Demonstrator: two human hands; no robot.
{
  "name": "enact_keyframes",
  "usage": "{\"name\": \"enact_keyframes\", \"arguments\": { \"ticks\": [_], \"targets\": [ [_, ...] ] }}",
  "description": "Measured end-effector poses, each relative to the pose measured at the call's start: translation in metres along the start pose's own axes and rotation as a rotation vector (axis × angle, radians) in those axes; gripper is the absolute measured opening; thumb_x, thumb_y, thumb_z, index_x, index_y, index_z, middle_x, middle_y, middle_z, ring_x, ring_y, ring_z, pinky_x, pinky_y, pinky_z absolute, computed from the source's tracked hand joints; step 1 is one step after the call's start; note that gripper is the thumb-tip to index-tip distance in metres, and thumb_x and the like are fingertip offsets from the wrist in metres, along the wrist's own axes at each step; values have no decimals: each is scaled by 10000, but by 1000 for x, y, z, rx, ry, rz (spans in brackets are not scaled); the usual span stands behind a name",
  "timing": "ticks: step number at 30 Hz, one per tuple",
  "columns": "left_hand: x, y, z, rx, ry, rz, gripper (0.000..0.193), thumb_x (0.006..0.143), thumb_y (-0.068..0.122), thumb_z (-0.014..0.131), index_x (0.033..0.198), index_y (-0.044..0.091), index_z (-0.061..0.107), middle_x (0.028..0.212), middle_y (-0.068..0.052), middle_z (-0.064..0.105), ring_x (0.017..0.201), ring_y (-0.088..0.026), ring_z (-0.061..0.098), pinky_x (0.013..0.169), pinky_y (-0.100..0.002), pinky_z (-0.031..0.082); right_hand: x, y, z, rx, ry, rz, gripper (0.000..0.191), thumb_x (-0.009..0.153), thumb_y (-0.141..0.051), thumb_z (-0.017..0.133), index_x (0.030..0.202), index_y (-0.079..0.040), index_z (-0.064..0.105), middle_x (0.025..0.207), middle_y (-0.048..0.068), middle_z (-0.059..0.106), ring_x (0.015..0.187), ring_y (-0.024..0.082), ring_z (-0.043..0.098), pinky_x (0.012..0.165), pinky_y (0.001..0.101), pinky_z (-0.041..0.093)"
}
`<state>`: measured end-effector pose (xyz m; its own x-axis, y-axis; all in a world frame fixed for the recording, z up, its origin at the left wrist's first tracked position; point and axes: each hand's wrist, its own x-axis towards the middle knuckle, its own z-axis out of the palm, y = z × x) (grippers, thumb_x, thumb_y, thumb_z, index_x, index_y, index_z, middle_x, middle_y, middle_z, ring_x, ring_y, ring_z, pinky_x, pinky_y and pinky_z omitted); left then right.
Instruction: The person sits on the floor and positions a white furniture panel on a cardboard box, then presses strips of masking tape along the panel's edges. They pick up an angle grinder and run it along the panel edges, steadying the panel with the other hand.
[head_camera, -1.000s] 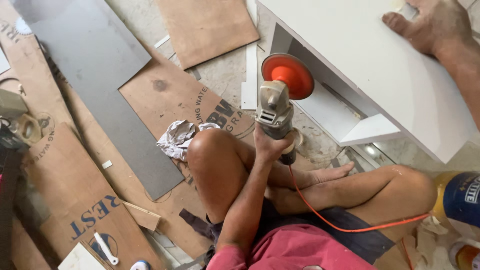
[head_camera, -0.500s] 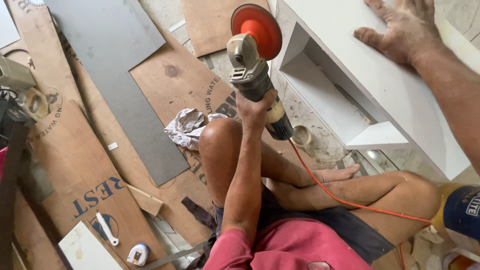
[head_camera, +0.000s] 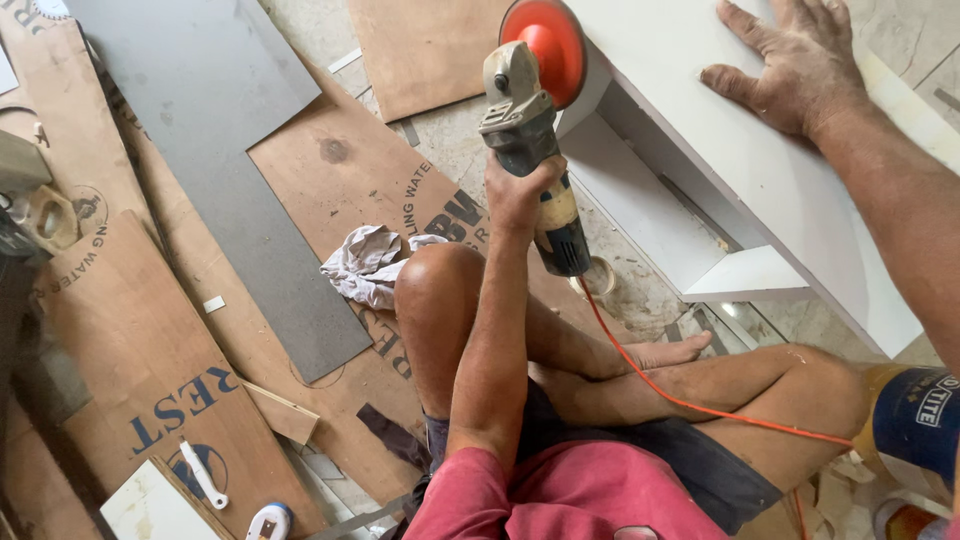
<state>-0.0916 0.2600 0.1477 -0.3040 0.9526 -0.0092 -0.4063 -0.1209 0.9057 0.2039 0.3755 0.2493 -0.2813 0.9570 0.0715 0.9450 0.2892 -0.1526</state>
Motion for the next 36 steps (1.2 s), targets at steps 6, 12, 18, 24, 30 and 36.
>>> {"name": "enact_keyframes", "arguments": {
  "ticks": [6, 12, 18, 24, 30, 36],
  "targets": [
    [-1, -4, 1, -11, -38, -8, 496, 662, 159, 777, 1097, -9, 605, 946, -99, 682, 811, -200, 690, 739, -359, 606, 0, -1, -1, 22, 11, -16, 819, 886, -787, 551, 1553, -315, 487, 1722, 116, 241, 1565, 334, 110, 1272, 512, 32],
    [-1, -6, 2, 45, -49, -28, 555, 653, 171, 792, 1137, 4, 577, 960, -91, 681, 822, -191, 690, 740, -350, 604, -1, -2, -2, 37, 4, -4, 821, 869, -788, 548, 1549, -331, 489, 1724, 107, 252, 1574, 321, 109, 1278, 506, 27],
    [-8, -3, 1, 74, -78, -3, 595, 658, 169, 812, 1178, -1, 578, 1001, -95, 686, 860, -184, 680, 778, -338, 590, -1, 1, -1, 21, 11, -30, 805, 899, -773, 563, 1560, -318, 489, 1718, 138, 241, 1576, 332, 108, 1279, 508, 24],
    [-18, 2, 1, 83, -111, -66, 604, 663, 192, 816, 1181, -10, 582, 1015, -102, 688, 874, -203, 695, 782, -359, 608, 3, 5, -1, 11, 11, -46, 826, 893, -786, 561, 1554, -295, 494, 1719, 136, 246, 1572, 327, 120, 1278, 503, 27],
    [-26, 1, 8, 288, -93, -66, 700, 621, 285, 825, 1212, 2, 577, 1028, -114, 711, 910, -213, 704, 813, -356, 599, 5, 5, -4, 5, 16, -73, 811, 921, -754, 569, 1572, -277, 492, 1714, 151, 250, 1576, 332, 124, 1272, 507, 22],
    [-36, -5, 11, 337, -114, -85, 751, 610, 333, 825, 1236, 13, 558, 1059, -109, 710, 953, -210, 705, 851, -360, 602, 5, 6, -6, 22, 1, -70, 810, 924, -744, 579, 1573, -268, 488, 1728, 141, 243, 1589, 326, 116, 1291, 498, 23]
  ]
}}
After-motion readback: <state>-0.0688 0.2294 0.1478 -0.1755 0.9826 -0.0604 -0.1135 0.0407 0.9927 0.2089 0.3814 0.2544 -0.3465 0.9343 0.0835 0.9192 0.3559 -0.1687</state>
